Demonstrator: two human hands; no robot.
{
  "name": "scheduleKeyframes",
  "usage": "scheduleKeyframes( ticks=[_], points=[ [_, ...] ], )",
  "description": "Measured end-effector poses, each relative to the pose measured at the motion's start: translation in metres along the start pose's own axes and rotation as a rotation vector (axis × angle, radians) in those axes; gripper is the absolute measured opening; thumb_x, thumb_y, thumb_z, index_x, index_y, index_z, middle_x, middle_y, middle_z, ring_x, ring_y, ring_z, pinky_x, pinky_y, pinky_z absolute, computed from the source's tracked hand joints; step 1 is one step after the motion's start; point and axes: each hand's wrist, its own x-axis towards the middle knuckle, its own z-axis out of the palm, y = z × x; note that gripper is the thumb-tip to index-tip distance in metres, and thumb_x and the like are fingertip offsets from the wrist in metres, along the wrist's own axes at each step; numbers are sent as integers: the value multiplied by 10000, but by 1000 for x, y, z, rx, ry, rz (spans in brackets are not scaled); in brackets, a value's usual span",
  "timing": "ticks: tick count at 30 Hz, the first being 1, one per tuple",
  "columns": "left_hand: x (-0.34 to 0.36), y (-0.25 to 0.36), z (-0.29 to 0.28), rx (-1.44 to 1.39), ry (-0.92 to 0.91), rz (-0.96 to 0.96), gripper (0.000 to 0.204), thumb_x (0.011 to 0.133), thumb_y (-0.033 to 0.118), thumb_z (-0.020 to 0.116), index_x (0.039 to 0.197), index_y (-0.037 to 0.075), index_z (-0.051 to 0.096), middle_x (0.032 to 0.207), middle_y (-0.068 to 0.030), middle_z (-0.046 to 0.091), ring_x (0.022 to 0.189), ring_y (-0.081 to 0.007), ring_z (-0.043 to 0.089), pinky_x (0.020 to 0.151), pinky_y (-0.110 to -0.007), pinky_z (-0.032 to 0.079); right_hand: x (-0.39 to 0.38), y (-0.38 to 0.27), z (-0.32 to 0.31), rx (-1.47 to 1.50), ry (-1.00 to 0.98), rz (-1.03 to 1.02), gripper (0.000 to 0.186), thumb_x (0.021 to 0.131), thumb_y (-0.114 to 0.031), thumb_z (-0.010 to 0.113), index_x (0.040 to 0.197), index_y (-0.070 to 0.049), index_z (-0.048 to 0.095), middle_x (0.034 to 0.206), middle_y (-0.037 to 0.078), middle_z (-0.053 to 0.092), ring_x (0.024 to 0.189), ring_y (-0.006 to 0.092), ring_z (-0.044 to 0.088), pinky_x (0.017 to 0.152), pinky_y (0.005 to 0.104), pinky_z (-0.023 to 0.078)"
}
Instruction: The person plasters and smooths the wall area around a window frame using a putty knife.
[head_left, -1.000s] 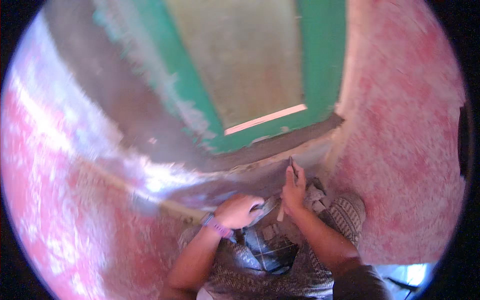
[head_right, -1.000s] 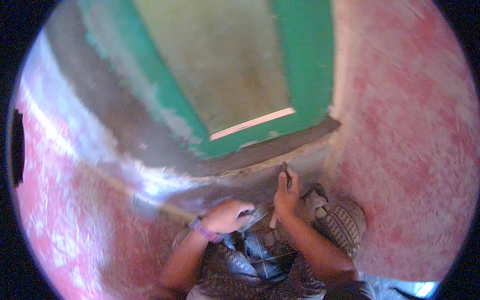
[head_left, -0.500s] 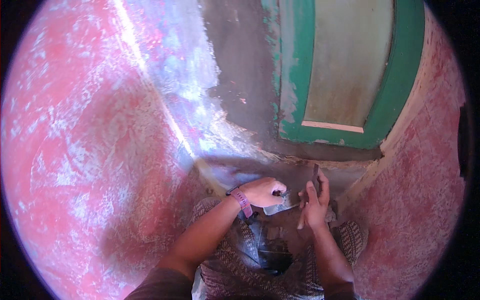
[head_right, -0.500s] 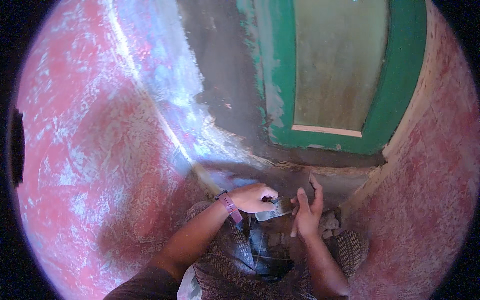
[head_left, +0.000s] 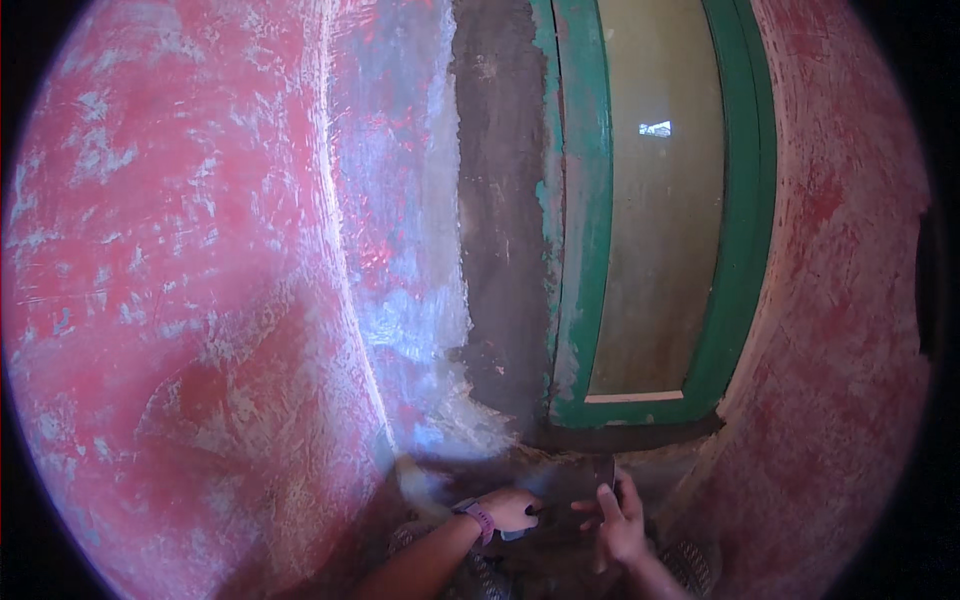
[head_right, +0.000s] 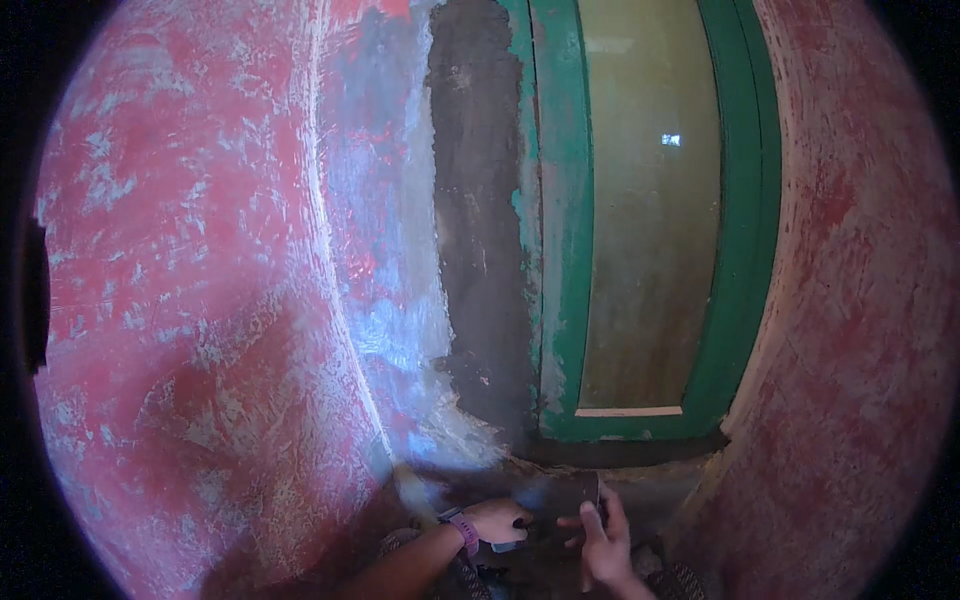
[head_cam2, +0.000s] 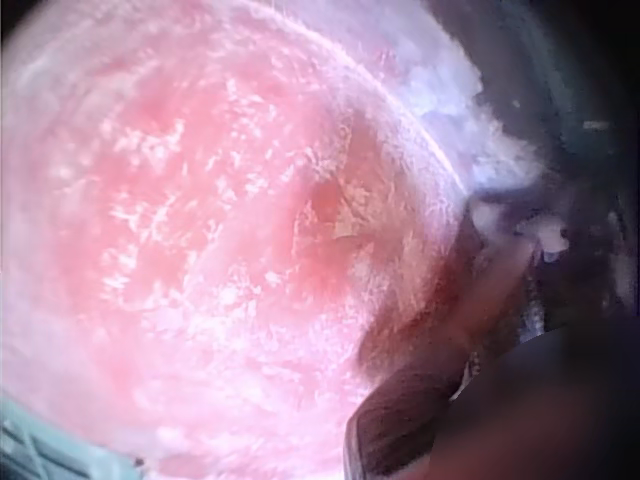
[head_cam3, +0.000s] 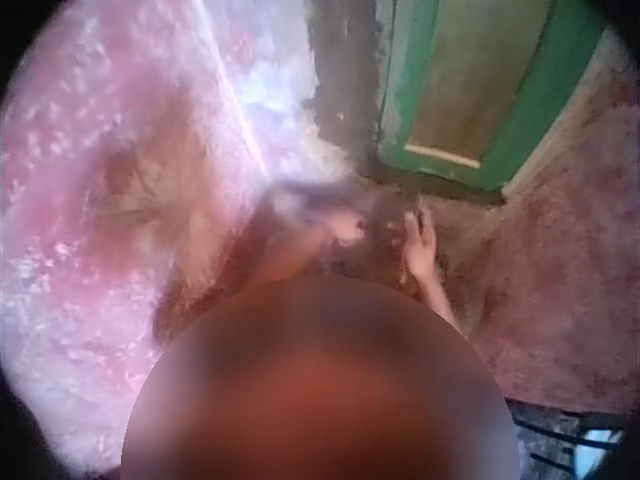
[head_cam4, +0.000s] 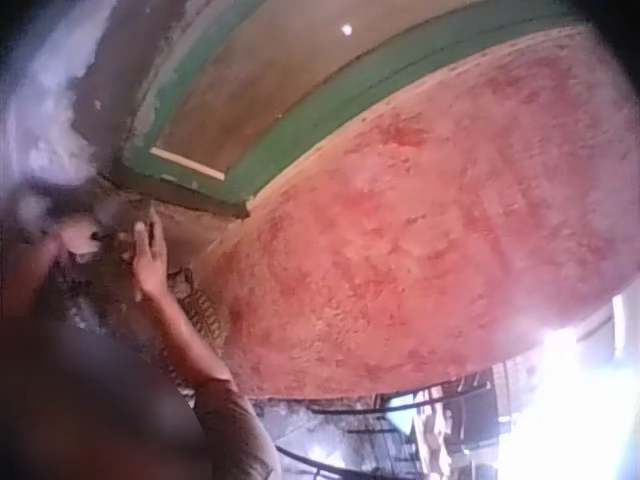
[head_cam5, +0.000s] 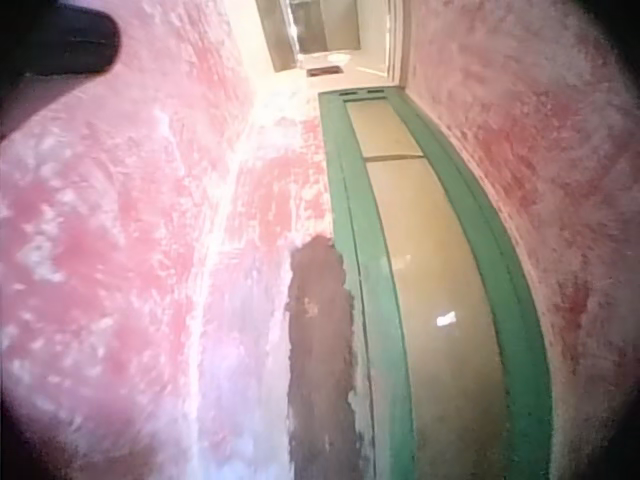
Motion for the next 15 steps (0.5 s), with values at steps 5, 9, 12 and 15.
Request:
scheduleKeyframes(
  ticks=[5,9,12,15],
  points=[
    [-3,-19,-3,-11,79,-18,306,815,298,669,990,53,726,941,-238,700,909,-405,683,817,-490,531,28,-80,-6,-301,-215,37,398,1087,-288,488,1427,-82,511,1251,48,639,967,125,672,719,255,531],
    [-1,12,-29,39,-65,-130,290,824,306,674,938,41,707,911,-226,699,925,-401,683,827,-494,531,67,-117,-31,-627,-255,-51,341,1074,-276,523,1293,-28,607,1022,60,709,882,113,682,701,295,538],
    [6,25,-18,11,-113,-106,283,828,303,670,966,59,710,935,-207,710,934,-395,685,834,-511,526,99,-101,-63,-845,-215,109,352,1046,-282,582,1278,-19,602,992,98,724,860,169,718,715,364,558],
    [5,35,-1,103,-153,-70,296,828,305,674,1025,91,726,925,-208,713,940,-396,691,892,-484,532,115,-36,-88,-1415,-266,-155,426,983,-340,677,1268,-31,609,1177,164,725,921,323,743,761,456,576]
  ],
)
